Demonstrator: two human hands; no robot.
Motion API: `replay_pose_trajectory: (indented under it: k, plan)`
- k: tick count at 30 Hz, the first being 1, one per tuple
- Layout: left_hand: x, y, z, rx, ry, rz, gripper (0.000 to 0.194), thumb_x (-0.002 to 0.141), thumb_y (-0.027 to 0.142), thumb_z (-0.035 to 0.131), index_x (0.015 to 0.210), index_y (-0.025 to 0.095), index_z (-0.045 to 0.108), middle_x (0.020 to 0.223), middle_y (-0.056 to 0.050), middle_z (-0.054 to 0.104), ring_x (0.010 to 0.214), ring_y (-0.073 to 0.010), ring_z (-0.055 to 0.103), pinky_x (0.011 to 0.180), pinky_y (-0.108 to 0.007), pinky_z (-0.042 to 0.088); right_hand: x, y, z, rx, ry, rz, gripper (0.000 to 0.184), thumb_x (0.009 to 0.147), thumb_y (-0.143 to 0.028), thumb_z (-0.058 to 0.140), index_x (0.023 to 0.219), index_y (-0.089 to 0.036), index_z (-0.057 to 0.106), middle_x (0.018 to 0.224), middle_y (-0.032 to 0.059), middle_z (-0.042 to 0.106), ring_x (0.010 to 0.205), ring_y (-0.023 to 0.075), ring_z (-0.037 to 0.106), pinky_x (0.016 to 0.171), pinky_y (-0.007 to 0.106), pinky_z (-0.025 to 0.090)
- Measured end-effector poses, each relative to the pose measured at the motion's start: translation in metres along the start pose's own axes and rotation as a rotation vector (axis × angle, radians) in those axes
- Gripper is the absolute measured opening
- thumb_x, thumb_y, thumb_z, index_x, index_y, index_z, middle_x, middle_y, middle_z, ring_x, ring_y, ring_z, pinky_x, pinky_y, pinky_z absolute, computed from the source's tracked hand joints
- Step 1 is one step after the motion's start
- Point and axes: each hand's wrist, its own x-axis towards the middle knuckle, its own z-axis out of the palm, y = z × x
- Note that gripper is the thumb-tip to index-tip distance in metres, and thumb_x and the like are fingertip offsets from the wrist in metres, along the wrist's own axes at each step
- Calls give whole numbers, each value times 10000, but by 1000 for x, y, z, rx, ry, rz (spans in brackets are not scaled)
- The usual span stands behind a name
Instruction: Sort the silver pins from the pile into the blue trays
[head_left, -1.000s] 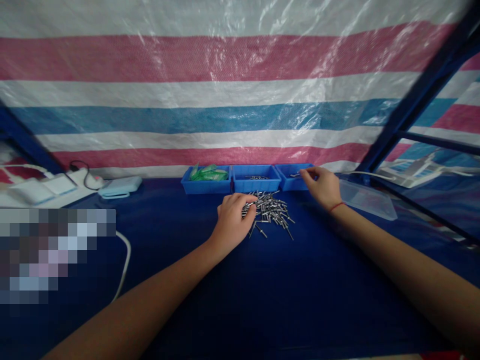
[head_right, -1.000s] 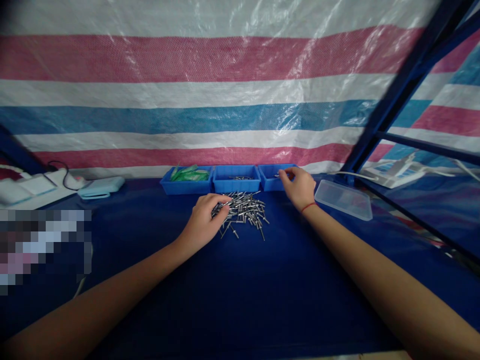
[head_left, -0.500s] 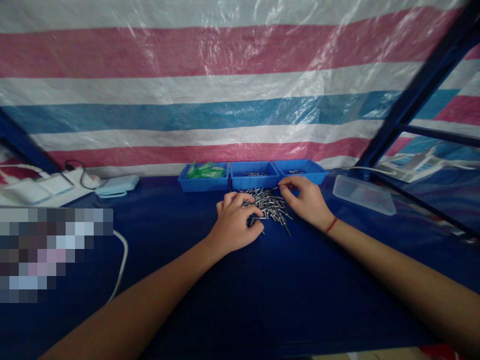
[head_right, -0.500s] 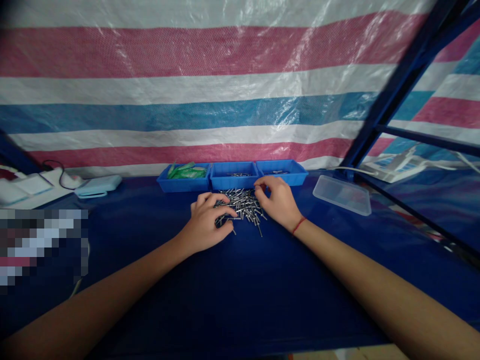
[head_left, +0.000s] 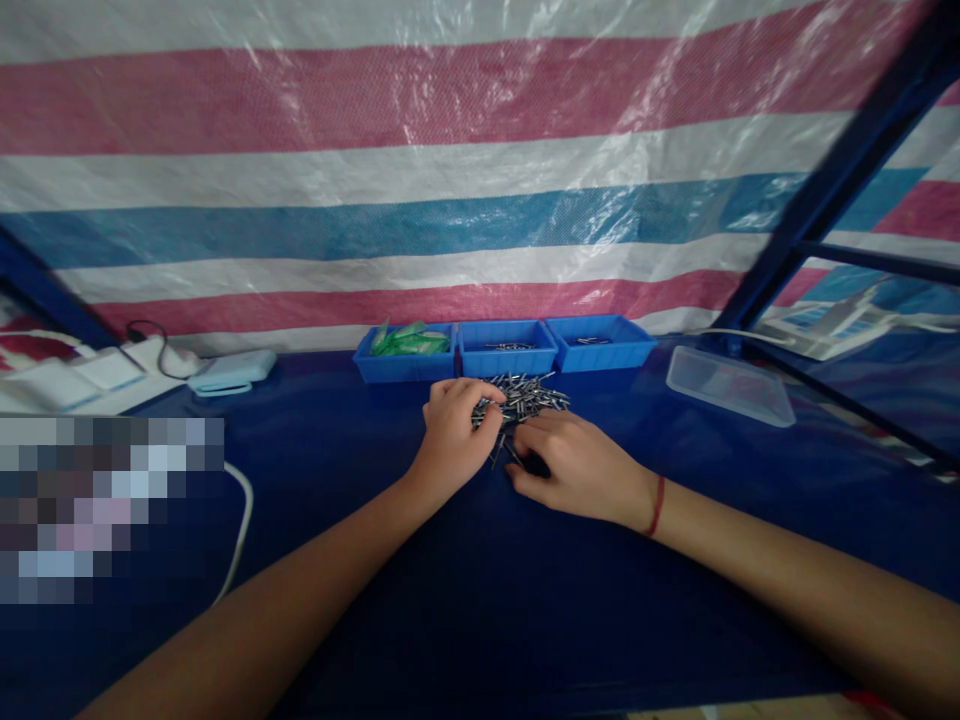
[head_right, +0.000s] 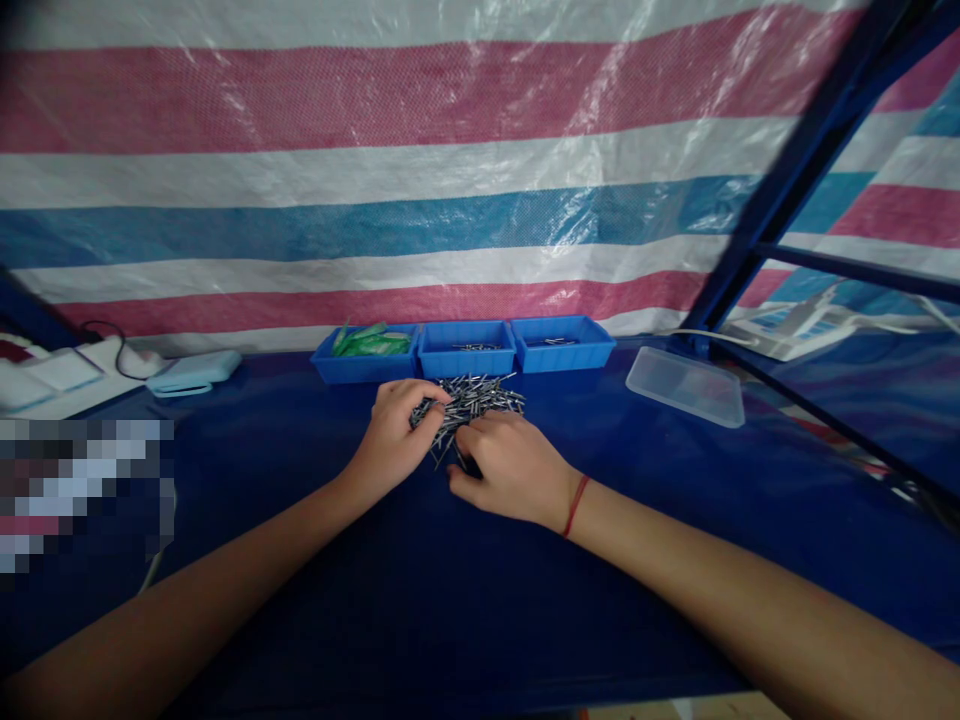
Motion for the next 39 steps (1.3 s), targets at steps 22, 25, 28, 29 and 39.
replay_pose_trajectory:
  k: [22, 25, 28, 29, 39]
  plan:
    - [-2, 6, -6, -231, -26, 129, 122, 841, 260, 499, 852, 214, 611, 879, -15, 666, 861, -158, 590, 804, -320, 458, 3, 11, -5, 446, 252, 183, 180, 864, -275, 457, 768, -173, 570, 712, 15, 606, 654, 126, 541, 614, 254, 425]
    - [-2, 6, -6, -235, -9, 124, 142, 858, 278, 481, 859, 205, 604, 875, -25, 661, 837, -154, 596, 785, -303, 461, 3, 11, -5, 447, 236, 174, 187, 870, -272, 448, 757, -174, 562, 709, 13, 601, 653, 125, 537, 620, 256, 427]
    - [-2, 6, -5, -245, -21, 115, 142, 858, 279, 482, 829, 193, 591, 830, -18, 653, 786, -142, 601, 748, -278, 464, 3, 11, -4, 432, 224, 153, 160, 856, -254, 467, 750, -177, 558, 702, 8, 597, 651, 122, 535, 631, 256, 429]
    - [-2, 6, -5, -247, -26, 114, 141, 857, 277, 483, 821, 190, 588, 818, -16, 650, 774, -139, 602, 737, -271, 464, 4, 11, -4, 427, 221, 144, 142, 849, -248, 478, 758, -178, 563, 711, 9, 603, 660, 124, 540, 643, 260, 432]
    - [-2, 5, -4, -255, -31, 135, 140, 850, 269, 481, 815, 186, 587, 787, -20, 642, 748, -135, 599, 714, -267, 474, 5, 10, -3, 439, 230, 100, 131, 834, -211, 494, 765, -193, 604, 762, 17, 654, 708, 139, 577, 691, 292, 450]
